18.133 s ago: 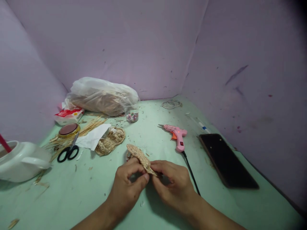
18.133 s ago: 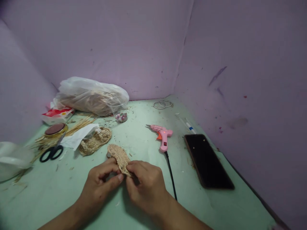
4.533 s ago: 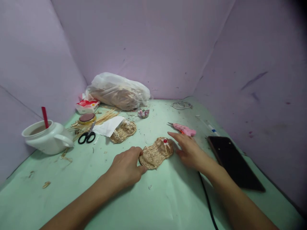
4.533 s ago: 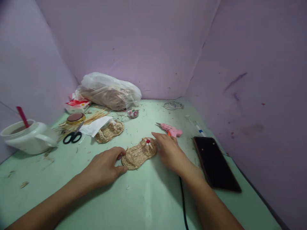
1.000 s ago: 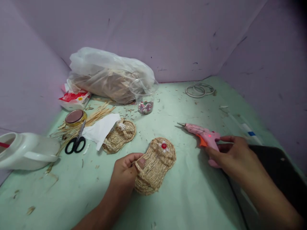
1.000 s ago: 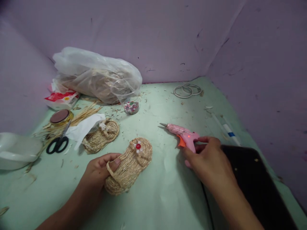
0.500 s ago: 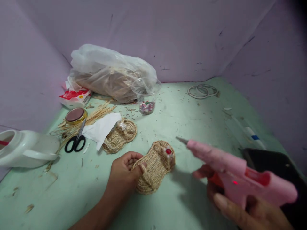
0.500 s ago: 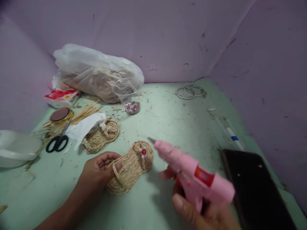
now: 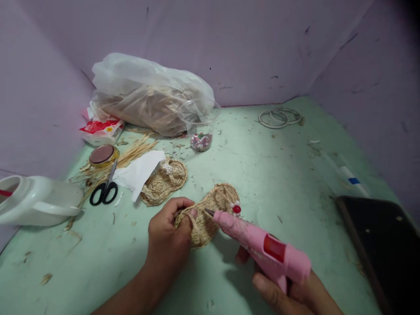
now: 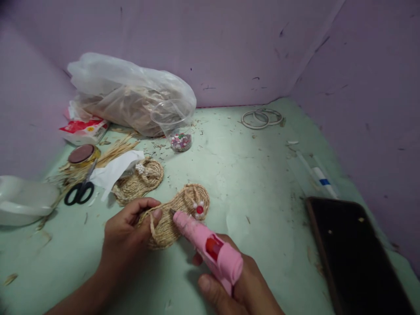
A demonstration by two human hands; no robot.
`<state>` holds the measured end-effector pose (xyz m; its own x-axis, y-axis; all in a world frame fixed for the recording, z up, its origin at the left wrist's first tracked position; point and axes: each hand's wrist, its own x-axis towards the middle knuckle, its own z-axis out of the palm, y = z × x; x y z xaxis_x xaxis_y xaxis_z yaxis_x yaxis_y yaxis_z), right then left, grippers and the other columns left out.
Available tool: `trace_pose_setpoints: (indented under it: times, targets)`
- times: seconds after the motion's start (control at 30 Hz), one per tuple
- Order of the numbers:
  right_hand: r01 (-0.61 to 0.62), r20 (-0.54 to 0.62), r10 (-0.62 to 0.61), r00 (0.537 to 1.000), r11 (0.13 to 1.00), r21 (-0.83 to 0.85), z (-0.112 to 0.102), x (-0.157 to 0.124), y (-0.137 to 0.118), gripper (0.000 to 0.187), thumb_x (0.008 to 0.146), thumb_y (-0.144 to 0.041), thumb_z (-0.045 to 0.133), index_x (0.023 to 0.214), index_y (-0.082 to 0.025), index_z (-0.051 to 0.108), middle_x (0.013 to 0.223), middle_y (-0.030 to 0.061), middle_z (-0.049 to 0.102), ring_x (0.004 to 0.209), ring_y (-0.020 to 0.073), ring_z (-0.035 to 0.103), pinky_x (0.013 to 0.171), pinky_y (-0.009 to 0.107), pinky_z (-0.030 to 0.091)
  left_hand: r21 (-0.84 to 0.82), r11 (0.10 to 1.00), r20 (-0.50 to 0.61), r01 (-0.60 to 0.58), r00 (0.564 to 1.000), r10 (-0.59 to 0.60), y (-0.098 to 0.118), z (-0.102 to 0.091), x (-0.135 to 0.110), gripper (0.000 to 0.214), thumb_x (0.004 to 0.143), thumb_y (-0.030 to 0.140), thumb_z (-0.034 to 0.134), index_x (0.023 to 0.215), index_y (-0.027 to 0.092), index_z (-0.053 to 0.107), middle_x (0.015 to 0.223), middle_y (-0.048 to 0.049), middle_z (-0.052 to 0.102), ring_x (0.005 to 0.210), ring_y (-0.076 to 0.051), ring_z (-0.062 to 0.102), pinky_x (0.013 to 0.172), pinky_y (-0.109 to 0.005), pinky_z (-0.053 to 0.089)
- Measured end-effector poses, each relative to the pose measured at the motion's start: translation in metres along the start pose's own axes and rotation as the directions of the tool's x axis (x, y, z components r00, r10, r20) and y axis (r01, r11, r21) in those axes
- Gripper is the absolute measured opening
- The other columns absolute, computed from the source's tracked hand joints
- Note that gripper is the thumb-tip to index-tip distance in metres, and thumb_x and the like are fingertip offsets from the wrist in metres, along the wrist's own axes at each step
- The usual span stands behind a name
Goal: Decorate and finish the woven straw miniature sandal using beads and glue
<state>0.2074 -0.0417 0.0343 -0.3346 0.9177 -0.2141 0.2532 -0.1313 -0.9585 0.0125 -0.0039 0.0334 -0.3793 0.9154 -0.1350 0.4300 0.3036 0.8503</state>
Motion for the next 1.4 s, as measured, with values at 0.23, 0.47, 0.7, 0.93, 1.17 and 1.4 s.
trace_pose_setpoints:
  times: [0.23, 0.47, 0.7, 0.93, 1.17, 1.4]
  targets:
    - [0.039, 0.009, -0.039, 0.999, 0.999, -0.02, 0.005, 0.002, -0.007, 0.043, 0.084, -0.035, 0.049, 0.127, -0.033, 0.048, 0.102, 0.003, 0.064, 0.082, 0.0198, 0.062, 0.072, 0.028, 0.051, -0.025, 1.0, -0.015, -0.005, 1.0, 0.004, 0.003, -0.001, -0.005, 0.01, 0.068, 0.024, 0.059, 0.075, 0.019, 0.062, 0.065, 0.0023, 0.064, 0.058, -0.013, 0.057, 0.052, -0.019, 0.043]
    - [0.022, -0.025, -0.023, 0.999, 0.998, -0.051, 0.005, 0.0, 0.0, 0.039, 0.082, -0.038, 0.05, 0.121, -0.032, 0.052, 0.08, 0.0015, 0.063, 0.068, 0.0183, 0.061, 0.054, 0.023, 0.048, 0.003, 0.999, -0.005, -0.054, 0.999, 0.055, 0.002, -0.001, -0.006, 0.008, 0.07, 0.023, 0.058, 0.076, 0.019, 0.063, 0.065, 0.0029, 0.064, 0.058, -0.013, 0.056, 0.052, -0.019, 0.041]
    - [0.025, -0.067, -0.027, 0.997, 0.999, -0.033, 0.007, 0.0, 0.0, 0.037, 0.082, -0.04, 0.05, 0.117, -0.03, 0.055, 0.071, 0.0001, 0.058, 0.061, 0.0162, 0.058, 0.057, 0.024, 0.05, -0.062, 0.998, 0.069, 0.003, 0.998, 0.001, 0.0, 0.0, -0.006, 0.011, 0.074, 0.027, 0.056, 0.079, 0.019, 0.06, 0.066, 0.0027, 0.061, 0.06, -0.013, 0.054, 0.054, -0.019, 0.041]
    - [0.063, -0.075, -0.063, 0.995, 0.998, -0.009, 0.008, 0.002, -0.003, 0.037, 0.082, -0.038, 0.051, 0.118, -0.03, 0.056, 0.081, 0.0021, 0.064, 0.069, 0.0183, 0.061, 0.07, 0.029, 0.051, -0.149, 0.988, 0.126, 0.049, 0.992, -0.03, 0.002, 0.0, -0.007, 0.013, 0.073, 0.027, 0.056, 0.083, 0.019, 0.058, 0.068, 0.0028, 0.06, 0.059, -0.012, 0.053, 0.053, -0.019, 0.041]
    - [0.055, -0.078, -0.054, 0.995, 0.998, 0.012, 0.011, 0.002, -0.003, 0.039, 0.081, -0.04, 0.05, 0.118, -0.029, 0.057, 0.076, 0.0024, 0.064, 0.065, 0.0182, 0.061, 0.064, 0.027, 0.052, -0.074, 0.994, 0.129, -0.081, 0.988, 0.09, 0.0, -0.003, -0.007, 0.018, 0.072, 0.021, 0.056, 0.089, 0.018, 0.059, 0.083, -0.0016, 0.063, 0.076, -0.016, 0.059, 0.066, -0.023, 0.045]
    - [0.059, -0.077, -0.058, 0.995, 0.998, 0.005, 0.01, -0.001, -0.001, 0.038, 0.082, -0.041, 0.05, 0.117, -0.029, 0.057, 0.076, 0.0017, 0.064, 0.066, 0.0182, 0.061, 0.062, 0.026, 0.051, -0.002, 0.926, 0.124, -0.377, 0.919, 0.375, 0.002, -0.007, -0.01, 0.022, 0.077, 0.017, 0.047, 0.095, 0.014, 0.06, 0.094, -0.0068, 0.059, 0.091, -0.018, 0.055, 0.08, -0.025, 0.043]
